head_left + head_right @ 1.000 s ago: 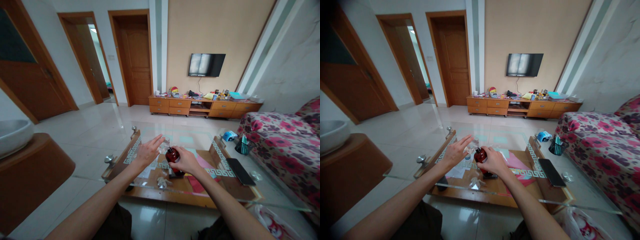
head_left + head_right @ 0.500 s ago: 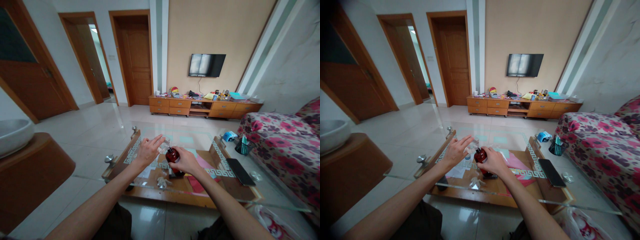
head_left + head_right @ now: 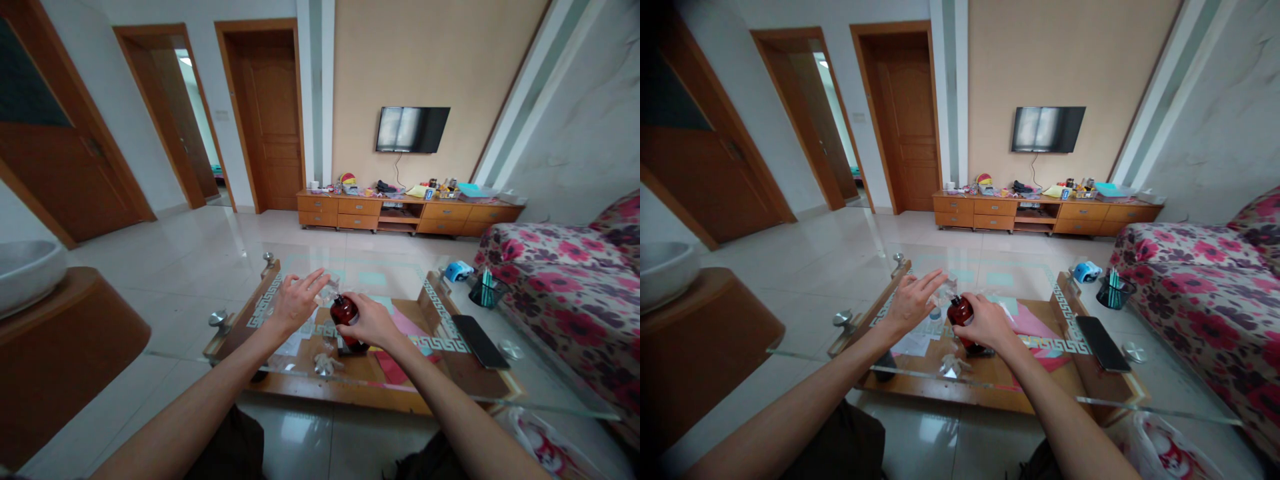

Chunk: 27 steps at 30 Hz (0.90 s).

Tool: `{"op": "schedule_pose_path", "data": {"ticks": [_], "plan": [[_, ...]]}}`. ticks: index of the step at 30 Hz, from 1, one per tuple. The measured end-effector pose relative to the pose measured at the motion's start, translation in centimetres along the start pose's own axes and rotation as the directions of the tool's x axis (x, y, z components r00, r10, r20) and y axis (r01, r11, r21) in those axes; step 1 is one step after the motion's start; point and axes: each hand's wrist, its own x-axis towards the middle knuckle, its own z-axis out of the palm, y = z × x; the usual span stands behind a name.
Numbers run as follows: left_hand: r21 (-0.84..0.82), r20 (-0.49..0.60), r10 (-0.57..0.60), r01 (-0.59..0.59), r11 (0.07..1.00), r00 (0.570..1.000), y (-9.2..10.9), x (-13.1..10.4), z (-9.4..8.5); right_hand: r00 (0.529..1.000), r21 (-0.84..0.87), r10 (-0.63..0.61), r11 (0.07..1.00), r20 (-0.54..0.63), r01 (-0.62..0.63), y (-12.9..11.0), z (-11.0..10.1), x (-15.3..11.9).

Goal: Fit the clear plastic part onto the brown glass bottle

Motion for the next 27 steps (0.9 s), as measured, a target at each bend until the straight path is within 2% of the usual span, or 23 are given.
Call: {"op": "schedule_pose_path", "data": {"ticks": [27], "plan": [[0.059, -0.011, 0.018, -0.017, 0.998, 1.000, -0.20, 0.01, 0.04, 1.000, -0.011, 0.012, 1.000, 0.008, -0.012, -0.07, 0.04, 0.10]]}}
